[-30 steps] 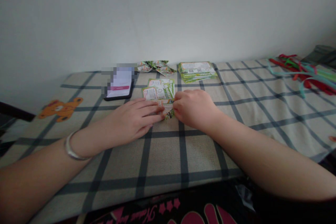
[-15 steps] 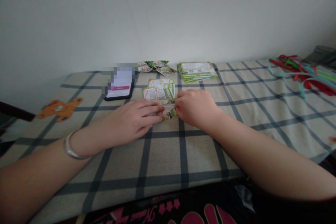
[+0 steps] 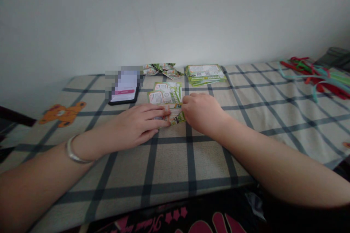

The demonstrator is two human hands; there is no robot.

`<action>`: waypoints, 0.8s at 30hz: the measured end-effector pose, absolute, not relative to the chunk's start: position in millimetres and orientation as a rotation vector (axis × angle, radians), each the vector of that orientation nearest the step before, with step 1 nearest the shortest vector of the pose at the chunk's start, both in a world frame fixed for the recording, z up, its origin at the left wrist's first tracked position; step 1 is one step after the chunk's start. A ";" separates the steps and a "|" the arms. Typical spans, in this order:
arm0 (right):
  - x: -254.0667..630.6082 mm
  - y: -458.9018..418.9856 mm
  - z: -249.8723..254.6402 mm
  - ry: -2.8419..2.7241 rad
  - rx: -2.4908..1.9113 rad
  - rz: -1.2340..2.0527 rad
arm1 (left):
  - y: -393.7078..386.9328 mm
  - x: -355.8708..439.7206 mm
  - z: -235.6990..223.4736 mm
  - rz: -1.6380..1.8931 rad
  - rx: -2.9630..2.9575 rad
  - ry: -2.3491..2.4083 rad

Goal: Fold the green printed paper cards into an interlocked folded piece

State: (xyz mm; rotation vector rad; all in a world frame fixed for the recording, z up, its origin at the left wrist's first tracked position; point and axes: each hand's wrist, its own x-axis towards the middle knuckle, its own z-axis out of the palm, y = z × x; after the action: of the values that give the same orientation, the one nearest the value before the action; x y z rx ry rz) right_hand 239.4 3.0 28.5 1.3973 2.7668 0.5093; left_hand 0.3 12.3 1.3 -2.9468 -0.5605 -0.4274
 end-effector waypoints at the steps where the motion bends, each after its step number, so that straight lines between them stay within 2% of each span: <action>1: 240.2 3.5 27.8 2.783 1.388 0.504 | 13.4 -0.2 1.5 -0.430 -2.962 -0.560; 9: 245.1 11.1 20.1 2.882 1.353 0.552 | 18.1 -3.8 -0.3 -0.503 -3.054 -0.620; 18: 246.2 13.7 17.9 2.960 1.362 0.399 | 14.9 -3.2 2.8 -0.462 -2.948 -0.520; 24: 246.3 13.7 20.8 2.969 1.352 0.430 | 11.7 -2.6 4.4 -0.442 -2.867 -0.536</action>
State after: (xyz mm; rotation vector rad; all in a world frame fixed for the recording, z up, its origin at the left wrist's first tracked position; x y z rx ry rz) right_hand 246.3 13.7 20.8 1.3516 2.9690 0.4301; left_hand -2.6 11.7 4.4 -2.8672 -0.5358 -0.4422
